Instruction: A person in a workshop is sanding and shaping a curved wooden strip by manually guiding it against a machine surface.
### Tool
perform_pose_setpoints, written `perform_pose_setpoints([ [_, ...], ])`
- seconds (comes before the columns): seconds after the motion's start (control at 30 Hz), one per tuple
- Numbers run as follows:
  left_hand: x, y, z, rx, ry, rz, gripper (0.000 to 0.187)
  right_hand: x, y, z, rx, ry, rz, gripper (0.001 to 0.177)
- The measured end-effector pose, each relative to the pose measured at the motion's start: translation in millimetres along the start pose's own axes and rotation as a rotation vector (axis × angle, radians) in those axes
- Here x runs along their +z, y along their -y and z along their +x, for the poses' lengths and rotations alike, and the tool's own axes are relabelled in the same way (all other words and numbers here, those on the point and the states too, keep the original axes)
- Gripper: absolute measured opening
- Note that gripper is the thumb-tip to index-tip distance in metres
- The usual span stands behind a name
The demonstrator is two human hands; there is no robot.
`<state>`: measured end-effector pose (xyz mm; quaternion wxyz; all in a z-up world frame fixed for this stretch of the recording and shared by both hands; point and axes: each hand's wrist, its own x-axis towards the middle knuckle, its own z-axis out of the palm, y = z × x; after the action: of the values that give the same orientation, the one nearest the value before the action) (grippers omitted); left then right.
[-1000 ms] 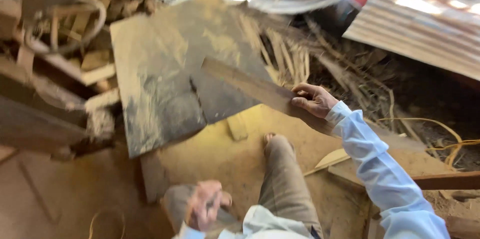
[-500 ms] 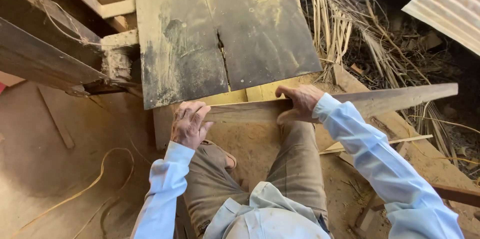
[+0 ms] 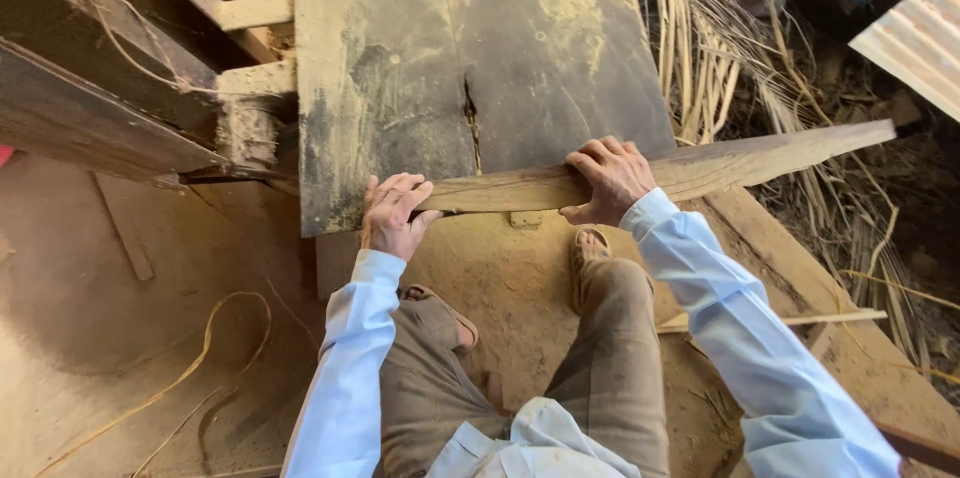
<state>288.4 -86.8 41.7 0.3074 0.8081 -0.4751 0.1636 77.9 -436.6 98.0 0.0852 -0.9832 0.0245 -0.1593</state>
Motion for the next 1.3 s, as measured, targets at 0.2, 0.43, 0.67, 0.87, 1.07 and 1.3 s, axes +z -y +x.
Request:
perform_pose_setpoints([
  [0.2, 6.5, 22.1, 16.8, -0.088, 0.022, -0.041, 0.044, 26.1, 0.2, 11.5, 0.072, -0.078, 0.035, 0.063],
  [0.43, 17.9, 44.0, 36.3, -0.155, -0.003, 0.074, 0.044, 40.9, 1.1, 31.7, 0.200, -0.079, -0.039, 0.068],
  [0.67, 23.6, 49.3, 50.9, -0.180, 0.007, 0.084, 0.043, 45.5, -0.6, 39.1, 0.201, -0.107, -0.061, 0.069],
  [0.87, 30.5, 58.7, 55.7, -0.207, 0.036, 0.107, 0.044, 47.4, -4.5, 45.0, 0.215, -0.107, -0.049, 0.067],
  [1.07, 34.1, 62.6, 64.7, -0.199, 0.016, 0.134, 0.044, 48.0, -7.3, 52.3, 0.201, -0.117, -0.044, 0.067],
  [1.3, 40.9, 70.3, 71.1, -0.233, 0.038, 0.160, 0.045, 50.9, -11.5, 62.9, 0.232, -0.110, -0.066, 0.064],
])
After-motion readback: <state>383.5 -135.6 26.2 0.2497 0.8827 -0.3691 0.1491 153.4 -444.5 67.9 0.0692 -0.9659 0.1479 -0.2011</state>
